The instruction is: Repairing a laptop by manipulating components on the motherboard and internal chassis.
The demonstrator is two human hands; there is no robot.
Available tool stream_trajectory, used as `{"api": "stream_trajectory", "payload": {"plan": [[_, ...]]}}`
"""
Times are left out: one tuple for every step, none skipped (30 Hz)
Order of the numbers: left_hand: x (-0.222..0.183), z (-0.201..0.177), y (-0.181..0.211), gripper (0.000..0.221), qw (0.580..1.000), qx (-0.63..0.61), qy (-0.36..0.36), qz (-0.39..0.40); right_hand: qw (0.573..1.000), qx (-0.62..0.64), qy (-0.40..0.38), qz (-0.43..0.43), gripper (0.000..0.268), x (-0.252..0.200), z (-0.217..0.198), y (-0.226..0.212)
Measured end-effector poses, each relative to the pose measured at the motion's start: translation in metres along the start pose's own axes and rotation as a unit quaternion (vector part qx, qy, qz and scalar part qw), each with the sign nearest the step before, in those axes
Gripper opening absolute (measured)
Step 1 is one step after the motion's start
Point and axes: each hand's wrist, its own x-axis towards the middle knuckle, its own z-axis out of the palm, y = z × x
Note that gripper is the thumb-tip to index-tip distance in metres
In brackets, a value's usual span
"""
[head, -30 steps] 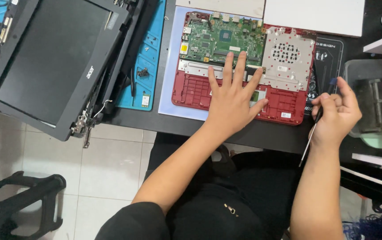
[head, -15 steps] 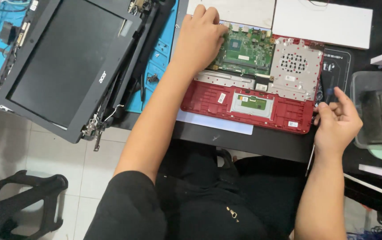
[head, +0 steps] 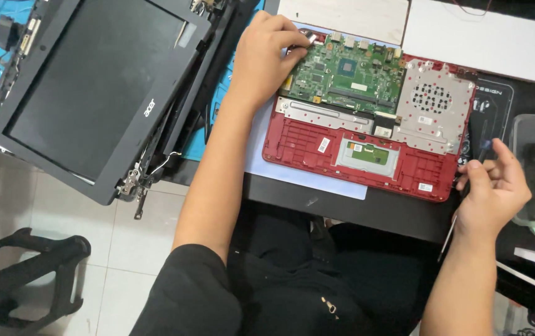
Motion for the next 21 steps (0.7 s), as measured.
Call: {"api": "stream_trajectory", "payload": {"plan": [[-0.001,0.001,-0.002,0.014,1.0,-0.001,-0.003,-0.001,1.0,-0.001,0.001,0.003,0.037,0.0,0.0,0.002],[-0.002,0.002,-0.004,0.014,1.0,-0.006,-0.008,0.007,1.0,0.01,0.005,0.005,0.038,0.0,-0.001,0.003],[-0.003,0.003,-0.005,0.014,1.0,-0.012,-0.013,0.015,1.0,0.02,0.01,0.007,0.039,0.0,-0.002,0.004],[-0.005,0.004,-0.005,0.014,1.0,-0.014,-0.015,0.013,1.0,0.018,0.011,0.009,0.039,0.0,-0.004,0.006],[-0.006,0.005,-0.004,0.014,1.0,-0.017,-0.017,0.015,1.0,0.02,0.006,0.002,0.036,0.0,-0.006,0.007],[-0.007,0.006,-0.004,0.014,1.0,-0.018,-0.019,0.017,1.0,0.023,0.002,-0.005,0.034,0.0,-0.007,0.009],[-0.005,0.003,0.001,0.014,0.999,-0.019,-0.02,0.016,1.0,0.022,0.002,-0.004,0.034,0.0,-0.008,0.01],[-0.003,0.001,0.007,0.015,1.0,-0.008,-0.011,0.014,1.0,0.021,0.001,-0.004,0.034,0.0,-0.01,0.011],[-0.001,-0.002,0.012,0.016,1.0,0.003,-0.003,0.012,1.0,0.021,0.0,-0.005,0.034,0.0,-0.011,0.012],[-0.001,0.0,0.013,0.016,1.0,0.002,-0.004,0.01,1.0,0.019,-0.001,-0.004,0.034,0.0,-0.012,0.013],[-0.001,0.002,0.015,0.017,1.0,0.02,0.006,0.014,1.0,0.021,-0.001,-0.004,0.034,-0.001,-0.013,0.014],[0.0,0.004,0.016,0.019,0.999,0.039,0.016,0.019,1.0,0.024,-0.001,-0.005,0.034,0.0,-0.013,0.015],[0.0,0.007,0.011,0.019,0.999,0.038,0.015,0.017,1.0,0.023,-0.002,-0.003,0.034,-0.001,-0.014,0.014],[0.0,0.009,0.007,0.017,0.998,0.045,0.023,0.026,1.0,0.016,-0.003,-0.005,0.034,-0.001,-0.014,0.014],[0.0,0.011,0.003,0.015,0.998,0.051,0.031,0.035,1.0,0.009,-0.003,-0.006,0.035,-0.001,-0.014,0.013],[0.001,0.012,0.002,0.015,0.998,0.05,0.032,0.035,1.0,0.008,-0.003,-0.006,0.035,-0.001,-0.015,0.014],[0.002,0.013,0.0,0.011,0.997,0.049,0.04,0.035,1.0,0.01,-0.006,-0.009,0.034,0.0,-0.016,0.014],[0.003,0.013,-0.001,0.009,0.997,0.05,0.049,0.034,1.0,0.013,-0.01,-0.012,0.034,0.0,-0.016,0.015],[0.003,0.015,-0.004,0.009,0.997,0.05,0.049,0.034,1.0,0.013,-0.011,-0.012,0.034,0.001,-0.015,0.013],[0.003,0.017,-0.006,0.007,0.998,0.032,0.047,0.012,1.0,0.017,-0.008,-0.01,0.034,0.0,-0.014,0.012],[0.003,0.02,-0.008,0.008,0.999,0.015,0.045,-0.01,1.0,0.021,-0.005,-0.008,0.034,0.0,-0.014,0.011]]}}
